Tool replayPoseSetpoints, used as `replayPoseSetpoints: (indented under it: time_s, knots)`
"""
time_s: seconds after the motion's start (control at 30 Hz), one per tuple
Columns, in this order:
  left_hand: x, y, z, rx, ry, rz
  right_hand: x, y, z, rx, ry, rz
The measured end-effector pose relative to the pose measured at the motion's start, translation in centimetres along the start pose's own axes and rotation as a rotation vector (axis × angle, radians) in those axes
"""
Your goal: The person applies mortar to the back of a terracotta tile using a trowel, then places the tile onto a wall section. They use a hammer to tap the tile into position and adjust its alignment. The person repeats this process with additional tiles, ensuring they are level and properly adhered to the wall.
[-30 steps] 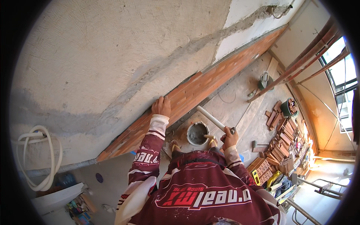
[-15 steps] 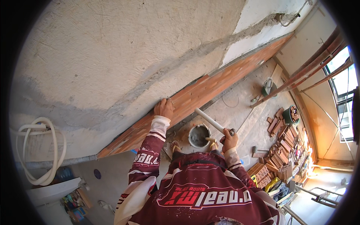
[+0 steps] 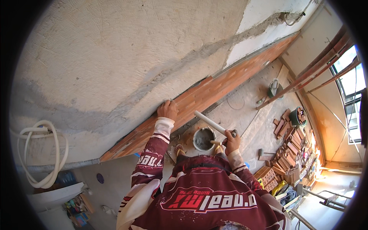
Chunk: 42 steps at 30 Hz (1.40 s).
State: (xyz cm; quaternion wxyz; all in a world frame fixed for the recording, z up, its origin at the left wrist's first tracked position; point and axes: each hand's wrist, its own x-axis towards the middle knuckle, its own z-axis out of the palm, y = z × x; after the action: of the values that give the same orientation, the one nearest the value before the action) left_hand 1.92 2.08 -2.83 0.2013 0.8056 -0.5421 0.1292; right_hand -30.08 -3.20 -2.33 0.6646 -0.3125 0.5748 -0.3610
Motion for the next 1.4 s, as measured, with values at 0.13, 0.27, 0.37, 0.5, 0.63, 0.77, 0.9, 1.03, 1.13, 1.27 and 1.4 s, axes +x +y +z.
replayPoseSetpoints:
  time_s: [0.13, 0.27, 0.37, 0.5, 0.63, 0.77, 0.9, 1.03, 1.13, 1.27, 1.4]
  knots:
    - [-0.2, -0.4, 0.6, 0.01, 0.003, 0.0, 0.1, 0.7, 1.9, -0.029, -0.098, -0.016]
    - [-0.4, -0.5, 1.0, 0.016, 0.021, -0.016, -0.2, 0.7, 4.3, -0.017, -0.127, -0.027]
    - [-0.2, 0.0, 0.2, -0.013, -0.027, -0.021, -0.4, 0.5, 4.9, -0.012, -0.12, -0.057]
    - [-0.1, 0.1, 0.2, 0.003, -0.026, -0.016, -0.1, 1.3, 5.3, -0.012, -0.141, -0.047]
    - [-0.2, -0.3, 0.7, 0.04, -0.021, -0.021, -0.4, 1.2, 6.8, 0.01, -0.145, -0.036]
    - [0.2, 0.3, -0.2, 0.005, -0.04, 0.0, -0.7, 0.8, 6.5, 0.042, -0.146, -0.036]
    - [0.2, 0.6, -0.2, 0.042, -0.035, -0.008, -0.4, 0.9, 5.9, 0.056, -0.154, -0.043]
    - [0.0, 0.0, 0.2, 0.051, -0.062, -0.013, -0.3, 1.0, 3.6, 0.023, -0.108, -0.009]
    - [-0.4, 0.8, -0.1, 0.064, -0.049, -0.012, 1.2, 2.4, 0.5, 0.061, -0.015, 0.042]
    - [-3.1, 2.6, -3.3, -0.088, -0.059, -0.012, 2.8, 5.1, -4.6, 0.038, 0.165, 0.064]
    - [-10.5, 2.2, -1.7, -0.286, -0.217, -0.031, 4.4, 9.6, -10.5, 0.07, 0.387, 0.164]
